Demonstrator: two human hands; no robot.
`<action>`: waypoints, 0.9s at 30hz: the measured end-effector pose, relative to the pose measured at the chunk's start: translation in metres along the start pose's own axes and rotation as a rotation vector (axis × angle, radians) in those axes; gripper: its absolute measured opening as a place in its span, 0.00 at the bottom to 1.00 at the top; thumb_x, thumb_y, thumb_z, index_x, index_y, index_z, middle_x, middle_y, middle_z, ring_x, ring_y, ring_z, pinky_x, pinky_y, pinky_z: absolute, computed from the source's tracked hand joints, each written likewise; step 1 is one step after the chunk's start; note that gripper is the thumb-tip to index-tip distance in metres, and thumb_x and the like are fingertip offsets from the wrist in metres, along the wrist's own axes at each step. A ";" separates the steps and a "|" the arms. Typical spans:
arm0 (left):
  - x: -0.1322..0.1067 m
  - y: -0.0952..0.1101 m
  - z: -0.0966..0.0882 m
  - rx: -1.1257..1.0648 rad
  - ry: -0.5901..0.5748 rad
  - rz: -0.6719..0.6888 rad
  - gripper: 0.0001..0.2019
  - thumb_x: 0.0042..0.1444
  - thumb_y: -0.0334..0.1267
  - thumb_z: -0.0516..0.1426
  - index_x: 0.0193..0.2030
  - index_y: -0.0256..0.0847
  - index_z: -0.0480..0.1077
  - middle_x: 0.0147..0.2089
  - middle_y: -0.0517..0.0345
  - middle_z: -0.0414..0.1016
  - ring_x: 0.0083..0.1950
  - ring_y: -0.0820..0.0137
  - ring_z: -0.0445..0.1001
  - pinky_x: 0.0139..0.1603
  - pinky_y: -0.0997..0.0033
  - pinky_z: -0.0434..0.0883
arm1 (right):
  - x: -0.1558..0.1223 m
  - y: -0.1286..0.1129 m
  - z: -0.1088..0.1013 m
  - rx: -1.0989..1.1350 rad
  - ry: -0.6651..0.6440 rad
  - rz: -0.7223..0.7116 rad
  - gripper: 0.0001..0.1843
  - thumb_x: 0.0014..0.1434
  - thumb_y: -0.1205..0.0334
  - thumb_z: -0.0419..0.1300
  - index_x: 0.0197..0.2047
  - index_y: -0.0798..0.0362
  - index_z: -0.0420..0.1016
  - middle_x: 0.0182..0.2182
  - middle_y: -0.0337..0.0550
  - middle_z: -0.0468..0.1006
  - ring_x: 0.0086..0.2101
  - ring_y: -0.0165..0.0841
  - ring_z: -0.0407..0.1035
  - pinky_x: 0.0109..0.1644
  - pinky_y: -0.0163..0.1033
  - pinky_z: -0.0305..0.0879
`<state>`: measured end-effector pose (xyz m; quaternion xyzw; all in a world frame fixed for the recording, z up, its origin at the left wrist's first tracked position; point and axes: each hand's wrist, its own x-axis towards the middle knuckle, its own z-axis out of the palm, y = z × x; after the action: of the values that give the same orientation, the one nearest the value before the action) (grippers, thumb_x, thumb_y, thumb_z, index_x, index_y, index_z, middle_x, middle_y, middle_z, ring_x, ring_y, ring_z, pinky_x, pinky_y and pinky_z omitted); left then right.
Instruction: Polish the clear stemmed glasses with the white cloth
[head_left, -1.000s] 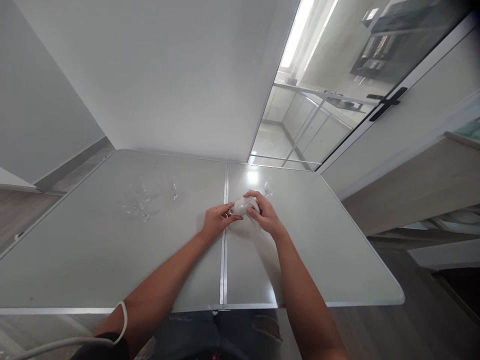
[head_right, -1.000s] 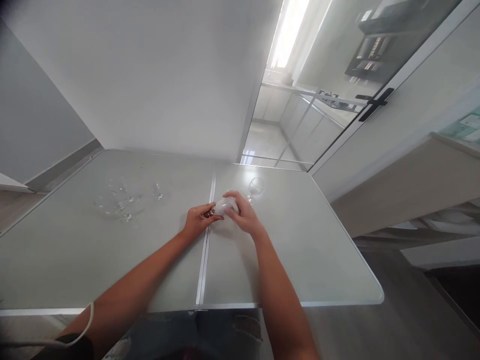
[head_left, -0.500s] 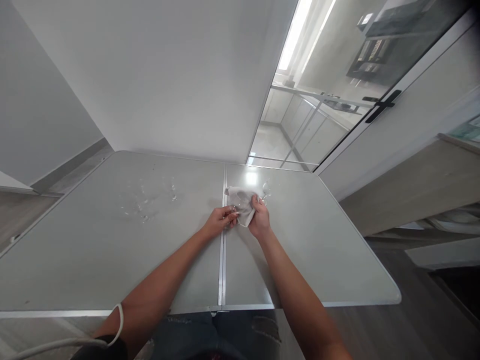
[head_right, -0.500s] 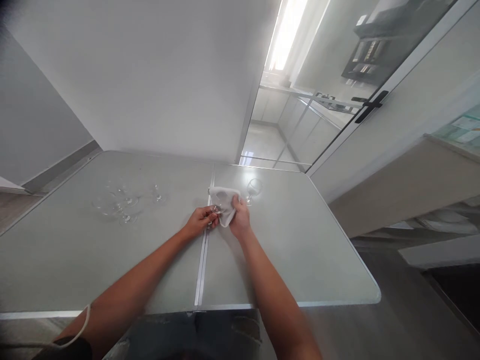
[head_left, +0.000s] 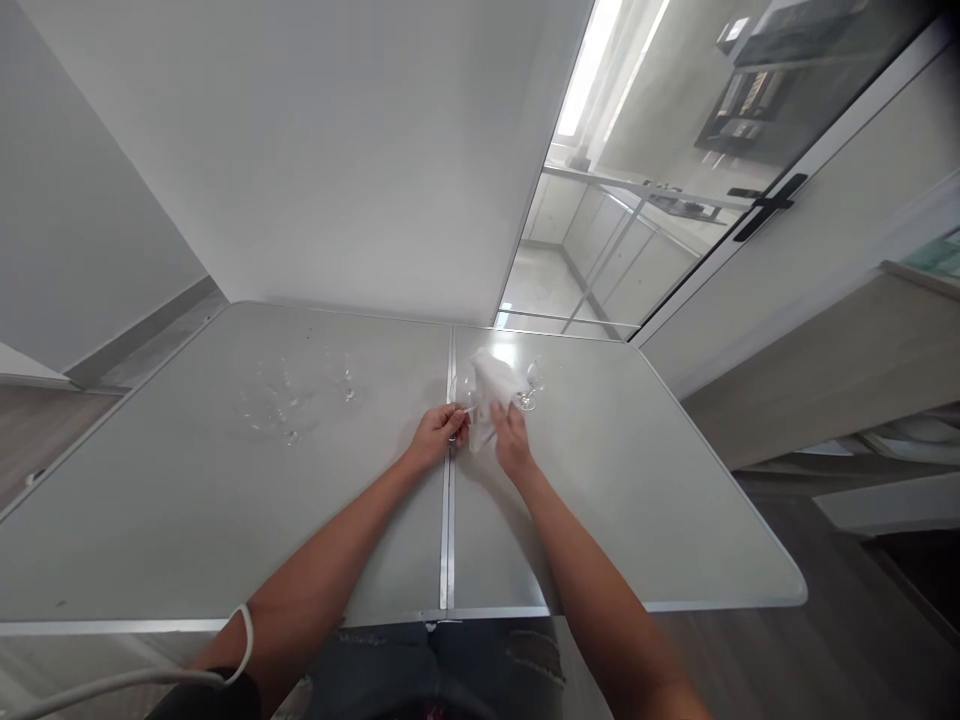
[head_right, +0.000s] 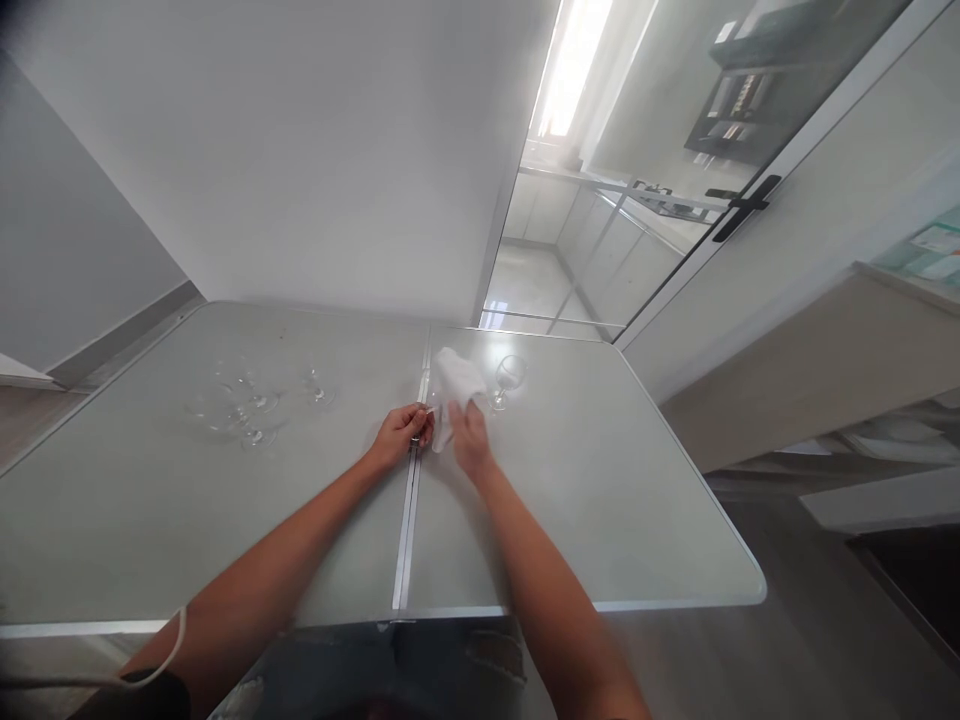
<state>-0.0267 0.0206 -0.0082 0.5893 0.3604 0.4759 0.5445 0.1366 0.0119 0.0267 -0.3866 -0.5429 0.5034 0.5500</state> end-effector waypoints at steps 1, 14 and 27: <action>0.000 -0.002 0.000 0.033 0.025 0.020 0.25 0.64 0.60 0.53 0.32 0.37 0.70 0.24 0.59 0.71 0.23 0.74 0.67 0.28 0.73 0.66 | -0.001 -0.001 -0.002 -0.223 -0.081 -0.123 0.16 0.67 0.48 0.54 0.45 0.49 0.77 0.41 0.49 0.82 0.49 0.47 0.73 0.56 0.55 0.68; -0.011 -0.009 0.001 0.878 0.132 0.363 0.13 0.59 0.45 0.61 0.27 0.41 0.76 0.22 0.55 0.75 0.27 0.67 0.74 0.33 0.68 0.69 | 0.008 -0.023 -0.016 -0.878 -0.198 -0.428 0.12 0.66 0.56 0.56 0.36 0.50 0.79 0.36 0.43 0.81 0.42 0.41 0.73 0.60 0.53 0.61; -0.010 0.007 -0.001 0.357 0.219 0.219 0.19 0.62 0.49 0.59 0.24 0.39 0.69 0.21 0.62 0.68 0.23 0.75 0.66 0.27 0.74 0.64 | 0.005 -0.008 -0.002 0.398 -0.076 0.306 0.30 0.63 0.36 0.55 0.52 0.52 0.78 0.39 0.47 0.83 0.44 0.45 0.77 0.47 0.47 0.74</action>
<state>-0.0315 0.0103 -0.0035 0.6565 0.4299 0.5219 0.3343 0.1390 0.0157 0.0356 -0.3293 -0.3885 0.6917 0.5120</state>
